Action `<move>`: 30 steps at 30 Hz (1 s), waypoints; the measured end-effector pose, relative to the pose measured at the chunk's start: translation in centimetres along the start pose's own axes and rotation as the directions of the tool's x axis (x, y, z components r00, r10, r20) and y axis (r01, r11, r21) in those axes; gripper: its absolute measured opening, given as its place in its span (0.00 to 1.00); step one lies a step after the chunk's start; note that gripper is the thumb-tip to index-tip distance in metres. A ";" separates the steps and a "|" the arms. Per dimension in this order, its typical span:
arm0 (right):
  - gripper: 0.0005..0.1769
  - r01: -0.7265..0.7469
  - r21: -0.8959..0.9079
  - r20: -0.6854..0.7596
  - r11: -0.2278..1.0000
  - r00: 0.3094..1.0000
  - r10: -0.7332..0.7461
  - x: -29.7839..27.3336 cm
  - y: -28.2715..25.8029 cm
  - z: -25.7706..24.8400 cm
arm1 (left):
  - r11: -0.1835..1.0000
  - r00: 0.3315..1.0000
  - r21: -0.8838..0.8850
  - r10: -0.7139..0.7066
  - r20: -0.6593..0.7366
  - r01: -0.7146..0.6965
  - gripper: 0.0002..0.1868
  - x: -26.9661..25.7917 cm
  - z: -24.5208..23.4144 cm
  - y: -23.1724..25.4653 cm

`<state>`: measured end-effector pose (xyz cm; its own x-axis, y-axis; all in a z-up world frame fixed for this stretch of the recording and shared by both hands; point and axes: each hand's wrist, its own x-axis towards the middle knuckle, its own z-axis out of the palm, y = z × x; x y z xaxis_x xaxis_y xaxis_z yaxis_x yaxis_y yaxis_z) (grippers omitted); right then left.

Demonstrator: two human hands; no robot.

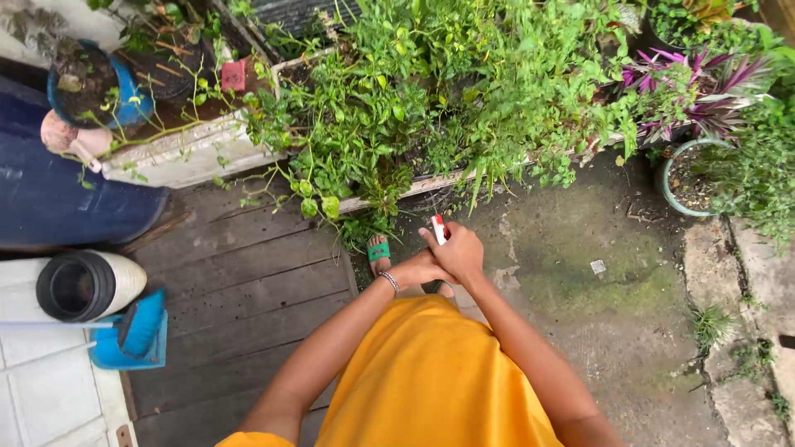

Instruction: Watering various potted plants using a spray bottle.

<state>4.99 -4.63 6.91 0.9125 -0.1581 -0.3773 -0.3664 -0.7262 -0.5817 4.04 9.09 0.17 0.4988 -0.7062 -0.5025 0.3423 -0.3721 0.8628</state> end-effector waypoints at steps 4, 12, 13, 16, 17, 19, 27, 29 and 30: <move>0.34 0.017 0.004 -0.055 1.000 0.998 -0.016 1.2 -1.8 1.8 | 0.999 0.996 -0.045 0.010 0.087 -0.006 0.26 -0.8 -3.1 0.7; 0.35 -0.133 0.023 -0.109 0.991 0.985 0.135 2.3 -5.2 4.9 | 0.990 0.984 -0.124 -0.041 0.176 0.064 0.26 -2.2 -7.8 0.3; 0.35 -0.137 0.024 -0.111 0.990 0.984 0.138 2.6 -5.7 5.2 | 0.990 0.983 -0.122 -0.041 0.179 0.064 0.26 -2.0 -8.3 -0.2; 0.37 -0.246 -0.032 -0.113 0.969 0.964 0.241 3.0 -6.6 6.1 | 0.998 0.984 -0.053 -0.027 0.174 0.037 0.29 -1.9 -9.7 -0.9; 0.36 -0.208 0.007 -0.129 0.978 0.970 0.208 3.2 -6.8 6.3 | 0.995 0.977 -0.062 -0.062 0.206 0.076 0.28 -2.0 -10.3 -0.5; 0.36 -0.169 0.044 -0.149 0.985 0.973 0.174 3.7 -7.2 6.6 | 0.991 0.966 -0.069 -0.092 0.241 0.112 0.27 -2.2 -11.3 0.5; 0.36 -0.206 0.129 -0.156 0.970 0.962 0.225 5.4 -8.2 7.4 | 0.989 0.948 -0.081 -0.092 0.304 0.122 0.27 -1.2 -13.6 -0.6; 0.36 -0.231 0.118 -0.142 0.966 0.959 0.246 5.9 -8.2 7.5 | 0.988 0.947 -0.043 -0.132 0.292 0.150 0.26 -1.3 -14.0 -0.2; 0.36 -0.256 0.104 -0.123 0.961 0.955 0.268 6.2 -8.2 7.7 | 0.983 0.945 -0.011 -0.174 0.278 0.184 0.26 -1.4 -14.1 -0.1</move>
<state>12.24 5.53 3.85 0.7960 -0.4281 -0.4279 -0.6049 -0.5876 -0.5373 14.56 18.61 0.01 0.1904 -0.7701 -0.6089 0.4367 -0.4890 0.7551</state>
